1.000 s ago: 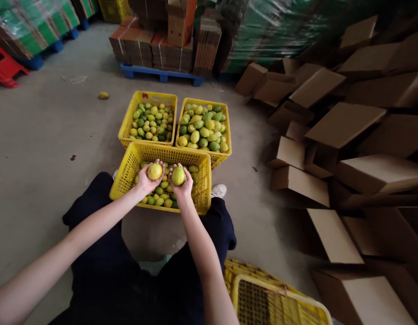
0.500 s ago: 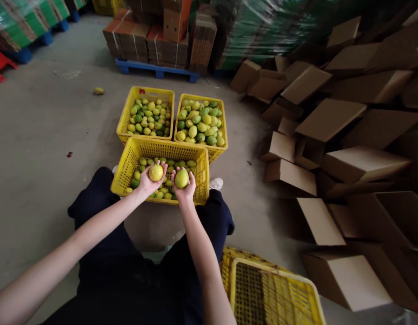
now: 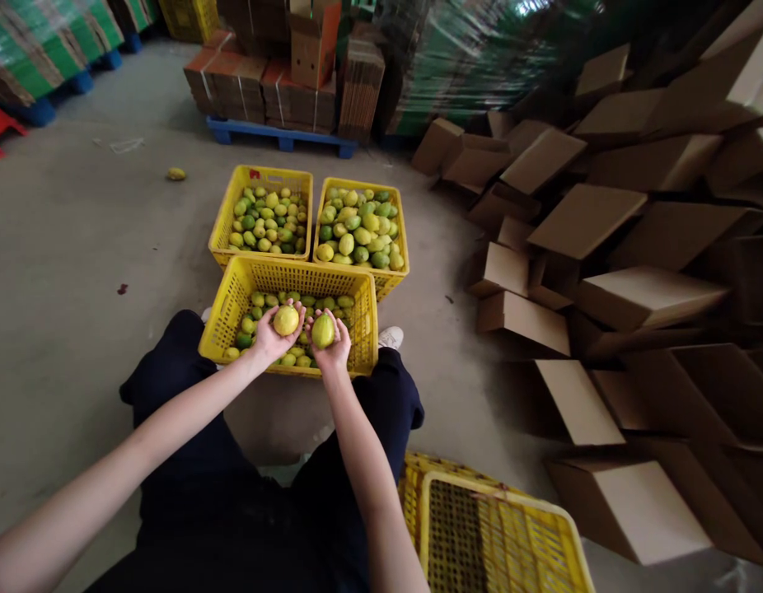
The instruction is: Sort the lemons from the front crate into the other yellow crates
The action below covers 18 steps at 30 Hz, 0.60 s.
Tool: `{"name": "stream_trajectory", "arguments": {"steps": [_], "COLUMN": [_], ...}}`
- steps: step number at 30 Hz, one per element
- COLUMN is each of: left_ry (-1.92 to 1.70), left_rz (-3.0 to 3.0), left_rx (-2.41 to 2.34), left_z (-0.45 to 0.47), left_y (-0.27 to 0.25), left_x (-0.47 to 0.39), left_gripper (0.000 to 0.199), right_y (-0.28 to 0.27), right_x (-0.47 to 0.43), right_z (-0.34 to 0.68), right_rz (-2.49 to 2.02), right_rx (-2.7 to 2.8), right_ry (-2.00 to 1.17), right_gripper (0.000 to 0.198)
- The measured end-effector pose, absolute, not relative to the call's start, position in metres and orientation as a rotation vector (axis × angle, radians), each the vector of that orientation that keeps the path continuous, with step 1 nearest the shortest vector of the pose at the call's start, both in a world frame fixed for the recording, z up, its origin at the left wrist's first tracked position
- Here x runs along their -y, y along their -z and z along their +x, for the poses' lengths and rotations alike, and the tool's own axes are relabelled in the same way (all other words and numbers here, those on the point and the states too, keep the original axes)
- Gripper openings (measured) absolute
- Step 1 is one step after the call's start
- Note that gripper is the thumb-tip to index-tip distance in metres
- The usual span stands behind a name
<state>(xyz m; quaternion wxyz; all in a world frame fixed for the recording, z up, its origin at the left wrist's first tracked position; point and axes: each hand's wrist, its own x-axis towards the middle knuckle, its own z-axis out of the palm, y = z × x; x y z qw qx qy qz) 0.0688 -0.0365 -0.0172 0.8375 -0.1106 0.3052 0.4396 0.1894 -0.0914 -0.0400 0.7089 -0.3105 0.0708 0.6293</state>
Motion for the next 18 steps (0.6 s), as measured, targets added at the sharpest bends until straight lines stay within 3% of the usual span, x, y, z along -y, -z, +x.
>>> {"name": "stream_trajectory", "arguments": {"steps": [18], "left_ry": [-0.955], "left_rz": [-0.212], "left_rx": [-0.657], "left_z": [0.0699], "left_y": [0.022], "left_x": [0.0356], "left_gripper": [0.024], "right_y": [0.0351], "right_x": [0.0918], "right_z": [0.1869], "right_rz": [-0.719], "right_rx": [-0.168], "right_ry": [-1.392], "right_gripper": [0.019]}}
